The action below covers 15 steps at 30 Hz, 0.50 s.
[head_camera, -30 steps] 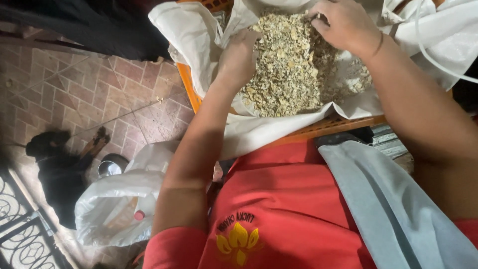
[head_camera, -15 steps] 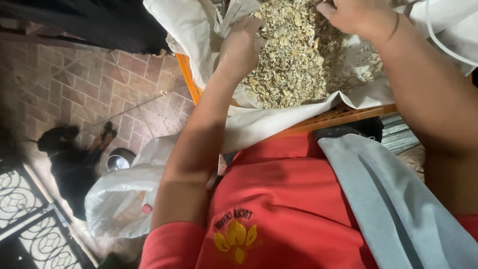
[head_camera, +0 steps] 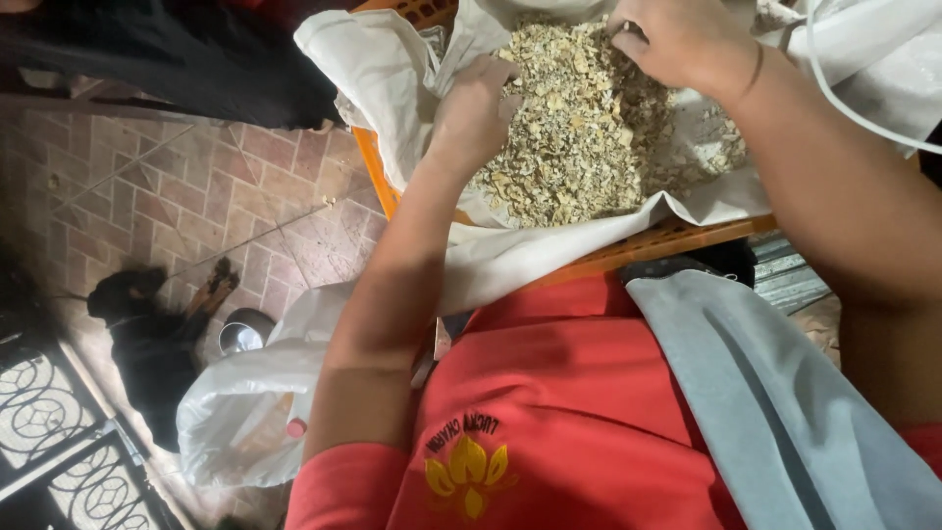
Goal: Mixing and sorting through dried agricultural produce in a large bag using both hands.
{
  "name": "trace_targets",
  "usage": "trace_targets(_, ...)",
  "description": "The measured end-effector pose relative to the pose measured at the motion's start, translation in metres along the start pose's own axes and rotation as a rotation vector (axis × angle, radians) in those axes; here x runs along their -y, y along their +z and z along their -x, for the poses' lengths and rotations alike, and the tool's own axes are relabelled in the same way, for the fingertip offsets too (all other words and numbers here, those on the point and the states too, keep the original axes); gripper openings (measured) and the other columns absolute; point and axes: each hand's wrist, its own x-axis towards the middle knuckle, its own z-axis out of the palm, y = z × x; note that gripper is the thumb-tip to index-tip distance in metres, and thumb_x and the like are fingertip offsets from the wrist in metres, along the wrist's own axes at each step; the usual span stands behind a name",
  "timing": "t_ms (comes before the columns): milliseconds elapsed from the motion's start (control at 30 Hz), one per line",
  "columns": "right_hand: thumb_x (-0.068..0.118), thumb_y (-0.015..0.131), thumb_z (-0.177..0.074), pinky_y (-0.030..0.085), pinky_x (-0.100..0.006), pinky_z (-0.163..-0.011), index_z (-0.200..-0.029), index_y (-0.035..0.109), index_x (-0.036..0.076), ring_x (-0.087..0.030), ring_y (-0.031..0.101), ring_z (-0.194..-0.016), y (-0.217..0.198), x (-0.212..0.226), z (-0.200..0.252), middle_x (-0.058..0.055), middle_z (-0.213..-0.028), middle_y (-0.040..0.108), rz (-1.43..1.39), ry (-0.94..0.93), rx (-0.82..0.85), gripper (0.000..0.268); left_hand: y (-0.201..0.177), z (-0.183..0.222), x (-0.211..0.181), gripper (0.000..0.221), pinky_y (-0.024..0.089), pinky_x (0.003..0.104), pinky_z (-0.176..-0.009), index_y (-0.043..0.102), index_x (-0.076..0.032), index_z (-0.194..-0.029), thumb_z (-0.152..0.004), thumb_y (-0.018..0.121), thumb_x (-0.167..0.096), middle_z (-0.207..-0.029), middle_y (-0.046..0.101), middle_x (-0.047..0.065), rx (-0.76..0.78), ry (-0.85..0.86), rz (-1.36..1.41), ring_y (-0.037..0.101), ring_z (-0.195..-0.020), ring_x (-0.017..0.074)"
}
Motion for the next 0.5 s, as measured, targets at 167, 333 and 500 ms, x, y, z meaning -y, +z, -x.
trace_targets(167,0.012,0.054,-0.110,0.040,-0.025,-0.041,-0.097,0.067,0.001,-0.014,0.045,-0.043,-0.005,0.003,0.003,-0.009,-0.070,0.062,0.045,0.014,0.000,0.021,-0.003,-0.001,-0.005,0.029,0.062,0.040,-0.077,0.063,-0.004,-0.121,-0.093,0.070,-0.010,-0.119,0.065,0.017,0.034,-0.025,0.022,0.069,-0.100,0.0296)
trace_targets(333,0.010,0.049,-0.114,0.029,-0.027,-0.044,-0.065,0.043,0.005,-0.014,0.028,-0.042,-0.005,-0.001,0.006,-0.003,-0.052,0.034,-0.033,0.026,0.029,0.049,-0.003,-0.003,-0.009,0.027,0.064,0.034,-0.074,0.063,-0.005,-0.119,-0.094,0.069,-0.012,-0.118,0.066,0.016,0.050,-0.065,-0.019,0.071,-0.094,0.0255)
trace_targets(500,0.009,0.056,-0.109,0.041,-0.034,-0.047,-0.105,0.071,0.001,-0.020,0.048,-0.046,0.003,-0.011,0.002,-0.009,-0.074,0.066,-0.037,-0.101,-0.121,0.017,0.002,-0.003,0.000,0.029,0.061,0.043,-0.071,0.064,-0.005,-0.119,-0.092,0.072,-0.010,-0.115,0.066,0.016,0.016,-0.004,-0.023,0.068,-0.099,0.0324)
